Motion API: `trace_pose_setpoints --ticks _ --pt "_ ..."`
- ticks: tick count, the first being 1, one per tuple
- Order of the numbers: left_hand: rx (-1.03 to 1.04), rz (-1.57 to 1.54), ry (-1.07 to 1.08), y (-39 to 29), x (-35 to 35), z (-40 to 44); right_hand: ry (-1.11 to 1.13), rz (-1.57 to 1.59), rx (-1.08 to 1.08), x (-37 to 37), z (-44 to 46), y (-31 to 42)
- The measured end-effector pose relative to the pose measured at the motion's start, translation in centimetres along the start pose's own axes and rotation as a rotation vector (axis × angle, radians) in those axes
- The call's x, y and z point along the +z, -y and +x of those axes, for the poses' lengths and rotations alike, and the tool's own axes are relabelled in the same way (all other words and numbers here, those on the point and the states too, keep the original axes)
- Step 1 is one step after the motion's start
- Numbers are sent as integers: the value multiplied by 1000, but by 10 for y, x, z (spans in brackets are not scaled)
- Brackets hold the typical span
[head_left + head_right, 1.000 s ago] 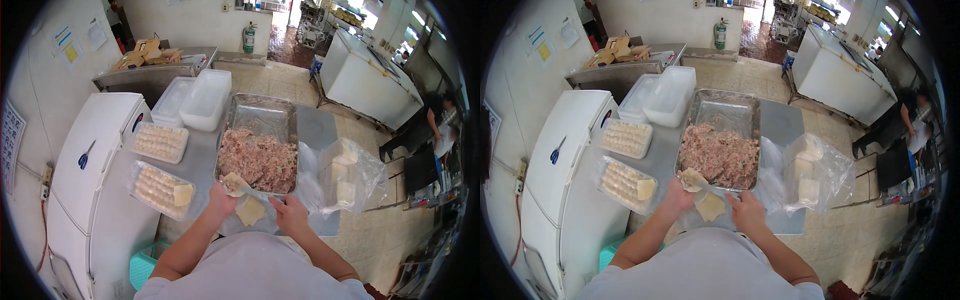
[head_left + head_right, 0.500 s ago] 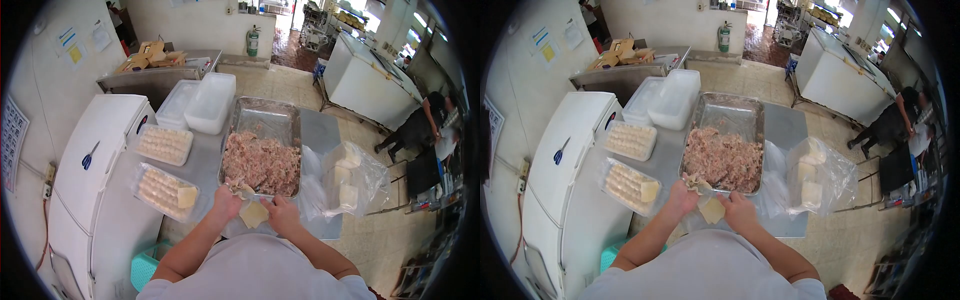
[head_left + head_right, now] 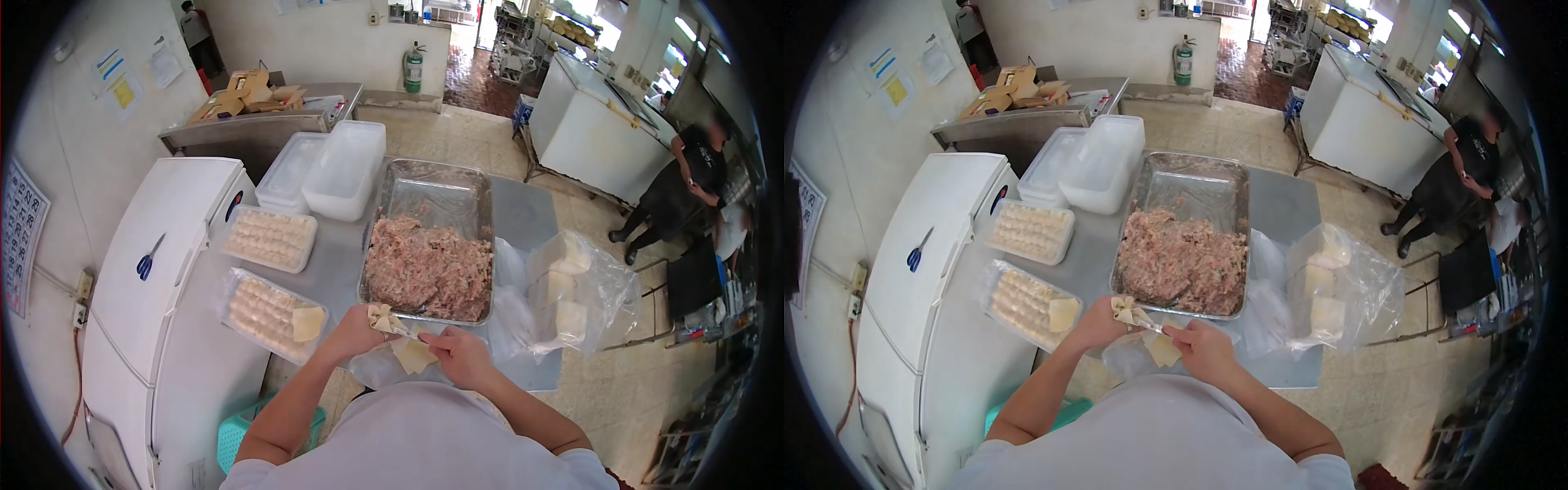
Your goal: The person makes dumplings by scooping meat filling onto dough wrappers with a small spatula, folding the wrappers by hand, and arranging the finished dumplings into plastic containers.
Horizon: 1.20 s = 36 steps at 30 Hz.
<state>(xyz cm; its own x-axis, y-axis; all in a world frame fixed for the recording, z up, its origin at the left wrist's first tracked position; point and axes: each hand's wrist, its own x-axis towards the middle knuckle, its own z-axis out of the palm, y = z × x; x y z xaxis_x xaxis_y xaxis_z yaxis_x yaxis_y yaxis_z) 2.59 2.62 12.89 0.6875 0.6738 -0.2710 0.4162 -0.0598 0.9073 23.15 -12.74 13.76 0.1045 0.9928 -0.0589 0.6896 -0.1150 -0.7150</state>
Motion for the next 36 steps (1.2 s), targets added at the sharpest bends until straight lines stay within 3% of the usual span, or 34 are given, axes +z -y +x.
trace_pose_setpoints --ticks 6,8,12,14,17,20,23,27,30,33,36 --pt "136 148 -56 -2 -2 -10 8 -257 -134 -52 -4 16" --pt "91 45 -78 6 -1 -9 15 -266 -110 -73 -8 10" --pt "66 -276 -86 5 18 -18 -3 132 81 -53 -7 -2" --pt "116 -318 -59 11 34 -22 75 456 222 -18 -2 -3" --pt "67 -199 -50 5 48 -31 48 759 233 25 5 -6" --pt "21 -74 -15 2 51 -38 76 566 198 17 8 8" --pt "101 -63 21 13 56 -43 216 486 334 6 11 27" --pt "67 -81 24 33 56 -45 160 655 242 26 14 16" --pt "57 -195 -125 45 52 -54 127 574 255 21 17 27" --pt "-164 -100 -281 63 35 -64 129 554 288 28 18 29" --pt "-44 -192 -613 100 10 -72 161 524 313 32 17 32"
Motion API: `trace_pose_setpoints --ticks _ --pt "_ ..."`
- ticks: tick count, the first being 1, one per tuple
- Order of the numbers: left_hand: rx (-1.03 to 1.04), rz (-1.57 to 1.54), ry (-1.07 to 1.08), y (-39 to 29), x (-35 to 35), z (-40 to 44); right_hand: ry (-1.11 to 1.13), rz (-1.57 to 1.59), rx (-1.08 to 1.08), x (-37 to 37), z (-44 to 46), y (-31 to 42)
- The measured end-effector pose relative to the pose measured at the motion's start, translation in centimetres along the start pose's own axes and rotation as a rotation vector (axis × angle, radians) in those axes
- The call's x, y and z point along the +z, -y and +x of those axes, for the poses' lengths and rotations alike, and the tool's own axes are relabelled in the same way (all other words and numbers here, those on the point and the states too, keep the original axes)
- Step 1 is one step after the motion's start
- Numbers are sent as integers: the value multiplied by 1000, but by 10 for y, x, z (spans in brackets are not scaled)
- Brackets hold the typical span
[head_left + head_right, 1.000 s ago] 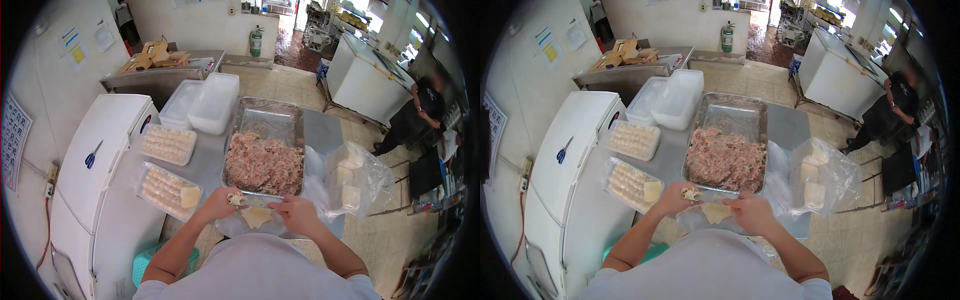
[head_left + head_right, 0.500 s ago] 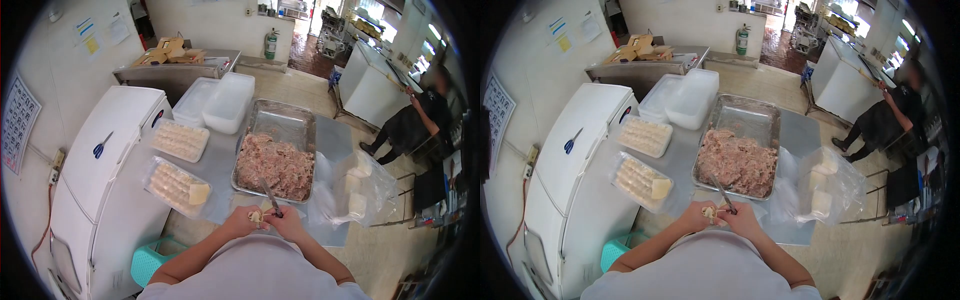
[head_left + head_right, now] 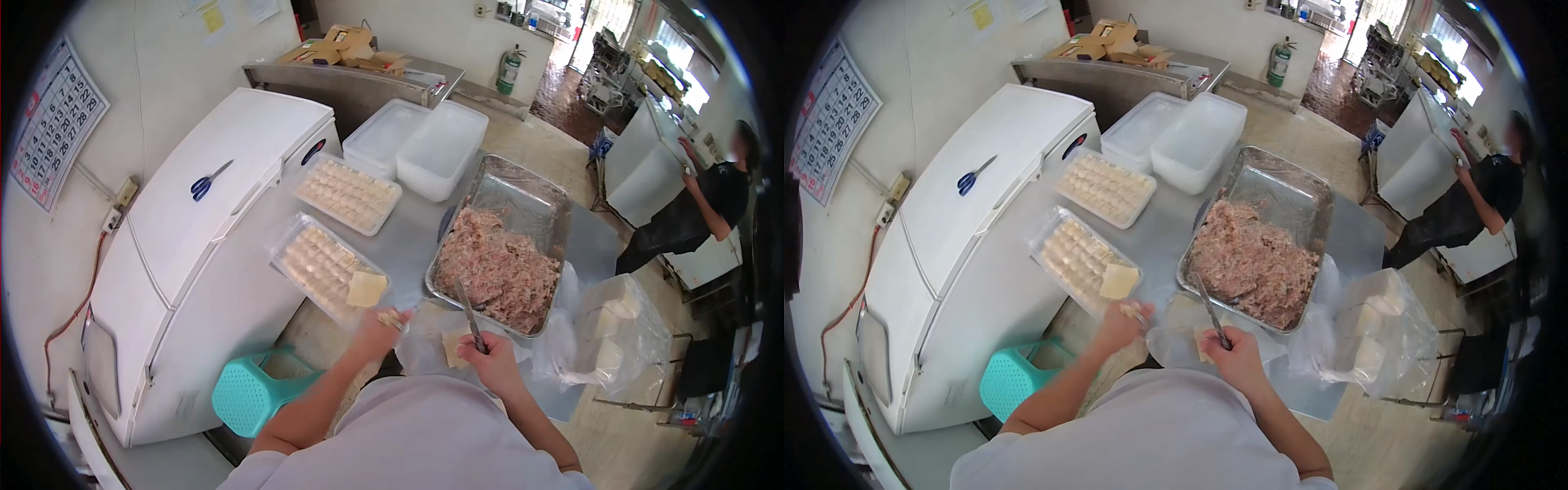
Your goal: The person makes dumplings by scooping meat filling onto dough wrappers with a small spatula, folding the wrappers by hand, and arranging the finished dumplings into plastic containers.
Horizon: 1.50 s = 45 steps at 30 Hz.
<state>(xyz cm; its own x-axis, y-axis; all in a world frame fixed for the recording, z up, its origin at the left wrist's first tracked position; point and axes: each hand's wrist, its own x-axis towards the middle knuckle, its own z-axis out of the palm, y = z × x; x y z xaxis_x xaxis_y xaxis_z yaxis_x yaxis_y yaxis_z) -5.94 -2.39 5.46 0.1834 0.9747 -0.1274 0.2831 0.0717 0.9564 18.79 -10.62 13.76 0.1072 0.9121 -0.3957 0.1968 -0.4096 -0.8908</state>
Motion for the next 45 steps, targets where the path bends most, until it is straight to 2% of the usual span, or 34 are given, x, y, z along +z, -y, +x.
trace_pose_setpoints --ticks 2,5,8,11,14,17,20,23,26,35,38,45 --pt "-154 191 -147 -14 -33 10 15 -6 26 4 -1 3" --pt "-108 623 -331 -4 -73 19 35 26 23 9 1 -2" --pt "-342 547 64 6 -106 23 51 18 5 12 2 -5" --pt "-246 642 144 31 -107 24 67 41 7 14 3 -5" --pt "-247 823 220 11 -102 21 64 65 -5 16 6 -11" --pt "-119 892 176 31 -106 25 62 76 8 15 6 -11" --pt "-267 862 119 1 -104 26 39 110 -5 14 5 -18" --pt "-186 947 169 1 -101 23 22 129 6 12 4 -18" --pt "-279 879 194 2 -103 24 14 111 21 8 3 -18" --pt "-284 681 89 9 -111 32 -23 107 20 2 6 -34" --pt "-258 782 110 5 -111 31 -38 91 21 -4 4 -33" --pt "-311 729 51 15 -102 30 -61 115 -1 -9 2 -42"
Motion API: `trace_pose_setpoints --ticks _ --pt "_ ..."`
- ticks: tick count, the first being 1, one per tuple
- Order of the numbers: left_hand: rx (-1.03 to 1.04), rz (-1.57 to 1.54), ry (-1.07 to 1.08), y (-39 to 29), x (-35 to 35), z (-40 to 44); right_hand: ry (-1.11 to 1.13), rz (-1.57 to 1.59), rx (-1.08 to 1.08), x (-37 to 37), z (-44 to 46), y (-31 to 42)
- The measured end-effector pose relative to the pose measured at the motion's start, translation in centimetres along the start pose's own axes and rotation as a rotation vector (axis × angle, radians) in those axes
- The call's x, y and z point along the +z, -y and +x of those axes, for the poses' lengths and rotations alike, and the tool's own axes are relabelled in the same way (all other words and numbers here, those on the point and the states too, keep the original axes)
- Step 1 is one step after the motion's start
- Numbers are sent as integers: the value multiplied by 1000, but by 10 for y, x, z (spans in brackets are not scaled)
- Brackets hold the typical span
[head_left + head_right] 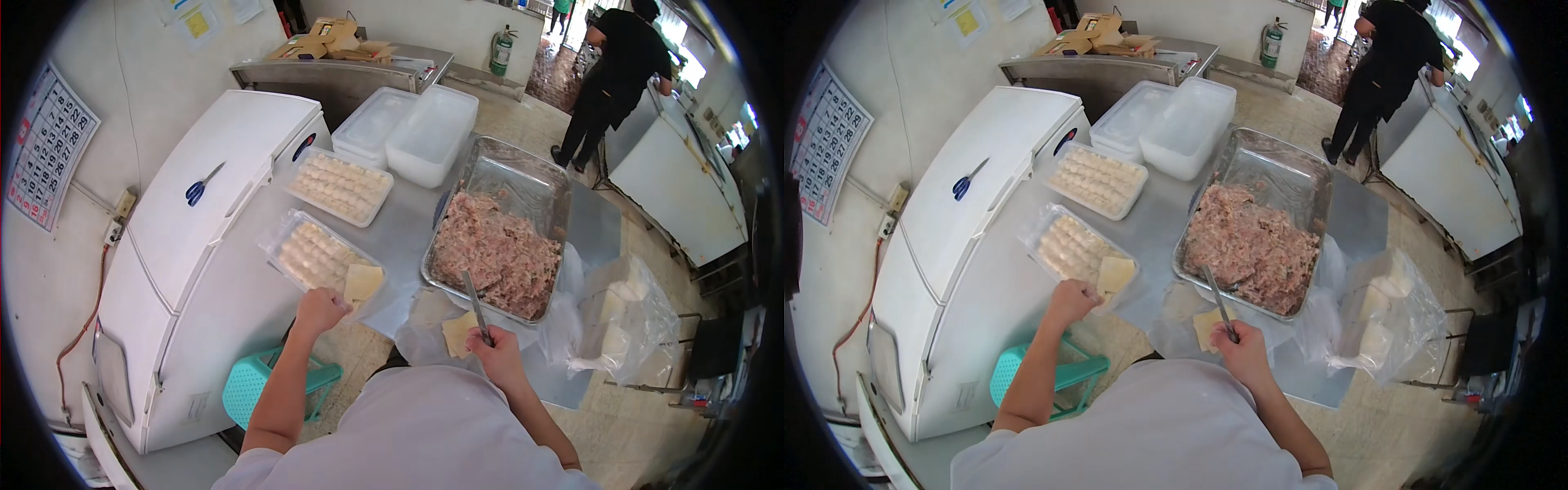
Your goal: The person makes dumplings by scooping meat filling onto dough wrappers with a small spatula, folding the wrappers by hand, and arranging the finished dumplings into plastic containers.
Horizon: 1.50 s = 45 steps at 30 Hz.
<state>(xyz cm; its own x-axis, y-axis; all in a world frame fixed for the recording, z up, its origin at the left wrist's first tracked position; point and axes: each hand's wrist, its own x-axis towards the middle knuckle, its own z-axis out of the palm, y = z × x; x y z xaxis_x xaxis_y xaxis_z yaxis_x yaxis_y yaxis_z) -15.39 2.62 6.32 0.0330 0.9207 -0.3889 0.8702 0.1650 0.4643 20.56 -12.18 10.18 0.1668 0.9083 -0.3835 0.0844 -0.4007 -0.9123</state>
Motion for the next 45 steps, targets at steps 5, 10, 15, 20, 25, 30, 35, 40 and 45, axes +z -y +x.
trace_pose_setpoints --ticks 5,10,15,20,25,30,35,40,45 --pt "-11 -70 -61 -6 -6 -5 -1 18 5 -1 -1 0" --pt "79 131 -3 -10 -3 0 18 19 16 -2 -3 4" --pt "47 63 29 -9 -7 0 13 34 3 -3 -4 1" --pt "-11 49 74 7 -4 13 -31 85 -1 -11 -6 -5" --pt "61 41 -135 -43 -22 -10 -124 -26 28 -25 -9 -9" --pt "466 -253 97 -119 51 -40 -178 -23 41 -34 -13 -22" --pt "836 -50 186 -170 154 -55 -205 5 10 -34 -17 -47" --pt "814 -14 297 -175 181 -32 -219 26 42 -38 -28 -50" --pt "690 -177 413 -171 162 -25 -257 51 27 -39 -31 -69"
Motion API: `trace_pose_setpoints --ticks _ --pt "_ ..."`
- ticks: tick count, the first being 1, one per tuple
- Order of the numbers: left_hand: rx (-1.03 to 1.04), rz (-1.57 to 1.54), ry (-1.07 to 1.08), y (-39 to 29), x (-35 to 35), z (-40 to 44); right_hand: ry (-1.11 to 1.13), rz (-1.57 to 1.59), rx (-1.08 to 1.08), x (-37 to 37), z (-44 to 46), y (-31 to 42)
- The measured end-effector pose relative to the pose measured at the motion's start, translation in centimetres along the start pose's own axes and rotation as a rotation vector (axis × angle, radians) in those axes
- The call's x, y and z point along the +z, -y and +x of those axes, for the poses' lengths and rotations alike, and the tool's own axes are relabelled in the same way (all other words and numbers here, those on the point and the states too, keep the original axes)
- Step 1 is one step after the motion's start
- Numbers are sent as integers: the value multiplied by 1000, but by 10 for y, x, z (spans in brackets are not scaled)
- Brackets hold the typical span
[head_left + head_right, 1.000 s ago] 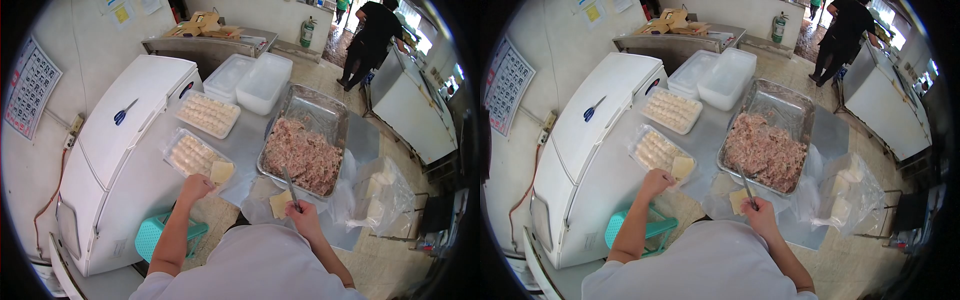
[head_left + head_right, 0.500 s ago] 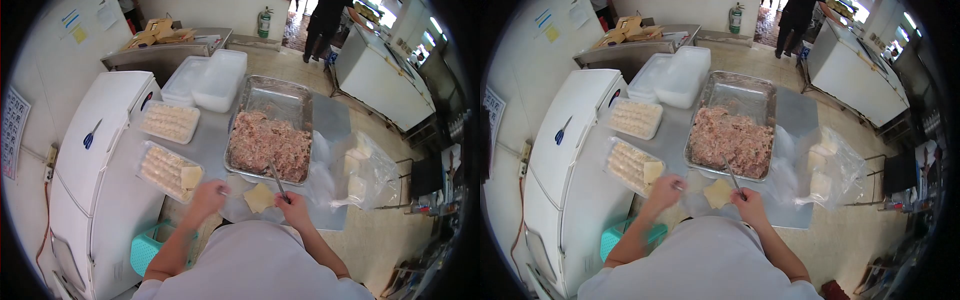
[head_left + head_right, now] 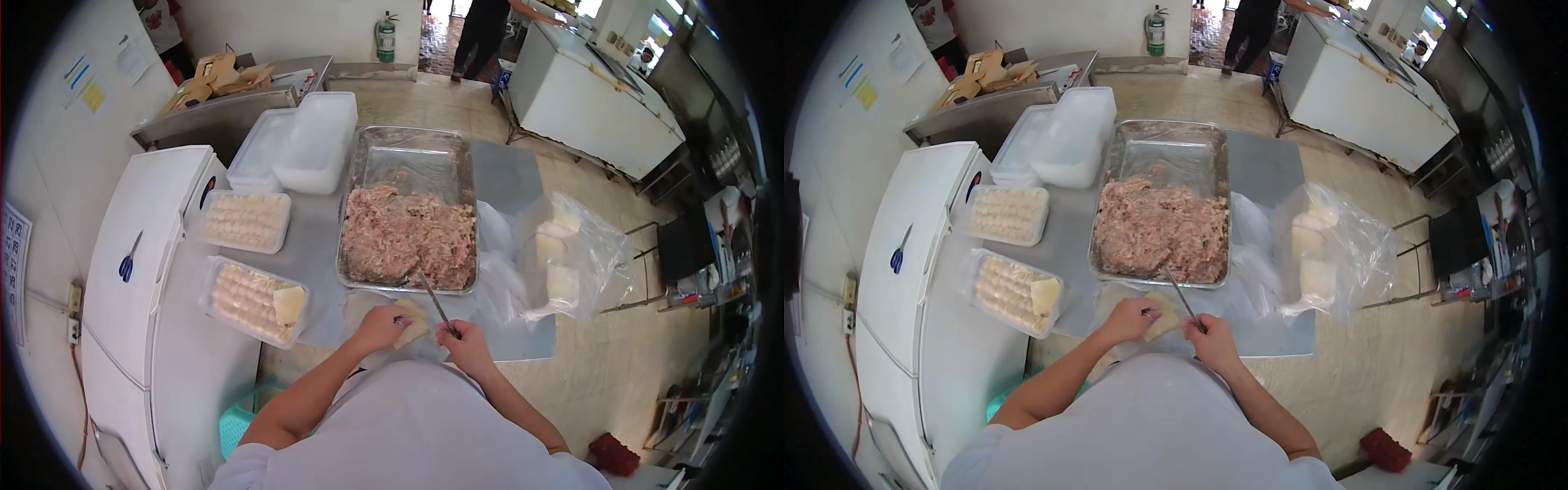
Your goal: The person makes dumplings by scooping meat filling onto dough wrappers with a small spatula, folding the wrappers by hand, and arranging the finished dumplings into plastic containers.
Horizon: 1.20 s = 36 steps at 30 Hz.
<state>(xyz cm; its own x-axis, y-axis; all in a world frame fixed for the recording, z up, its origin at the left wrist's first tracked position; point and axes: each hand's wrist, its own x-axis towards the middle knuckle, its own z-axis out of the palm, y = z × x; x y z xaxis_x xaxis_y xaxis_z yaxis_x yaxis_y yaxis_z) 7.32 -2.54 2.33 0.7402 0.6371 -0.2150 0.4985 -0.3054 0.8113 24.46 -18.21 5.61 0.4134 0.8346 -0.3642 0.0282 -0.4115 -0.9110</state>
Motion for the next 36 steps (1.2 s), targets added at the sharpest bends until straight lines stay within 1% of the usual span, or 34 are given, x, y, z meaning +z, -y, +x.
trace_pose_setpoints --ticks 2,5,6,9,11,12,14,17,18,20,21,23,24,26,30,33,36 --pt "-34 -74 -15 5 2 -2 -5 -7 19 0 0 5" --pt "-40 -134 -49 9 6 -5 53 -241 48 4 12 23" --pt "-35 -147 -60 11 8 -6 79 -162 68 9 16 19" --pt "3 -284 -198 24 19 -9 143 37 153 28 29 3" --pt "-114 -387 -213 34 16 -16 162 124 243 35 31 2" --pt "-172 -440 -220 39 12 -19 171 134 253 34 31 4" --pt "-204 -920 -277 48 3 -29 190 153 274 33 30 7" --pt "-297 -1550 -324 51 -22 -40 192 -30 72 26 36 -16" --pt "-334 -1745 -333 50 -31 -42 142 -78 -18 17 38 -10" --pt "-319 -1657 -275 52 -44 -49 42 -170 -194 -6 37 18" --pt "-312 -1612 -245 52 -47 -51 29 -442 -234 -20 40 35" --pt "-376 -1470 -221 50 -48 -46 -3 -988 -310 -45 53 66" --pt "-405 -1399 -209 46 -48 -44 7 -1088 -321 -47 60 73" --pt "-385 -1428 -161 37 -46 -44 25 -1287 -343 -49 71 83" --pt "-343 -1503 -130 27 -36 -42 123 -1425 -317 -32 92 86" --pt "-290 -1646 -90 34 -32 -43 225 -1482 -332 -25 96 94" --pt "-344 -1737 -108 38 -34 -45 294 -1477 -318 -25 91 107"
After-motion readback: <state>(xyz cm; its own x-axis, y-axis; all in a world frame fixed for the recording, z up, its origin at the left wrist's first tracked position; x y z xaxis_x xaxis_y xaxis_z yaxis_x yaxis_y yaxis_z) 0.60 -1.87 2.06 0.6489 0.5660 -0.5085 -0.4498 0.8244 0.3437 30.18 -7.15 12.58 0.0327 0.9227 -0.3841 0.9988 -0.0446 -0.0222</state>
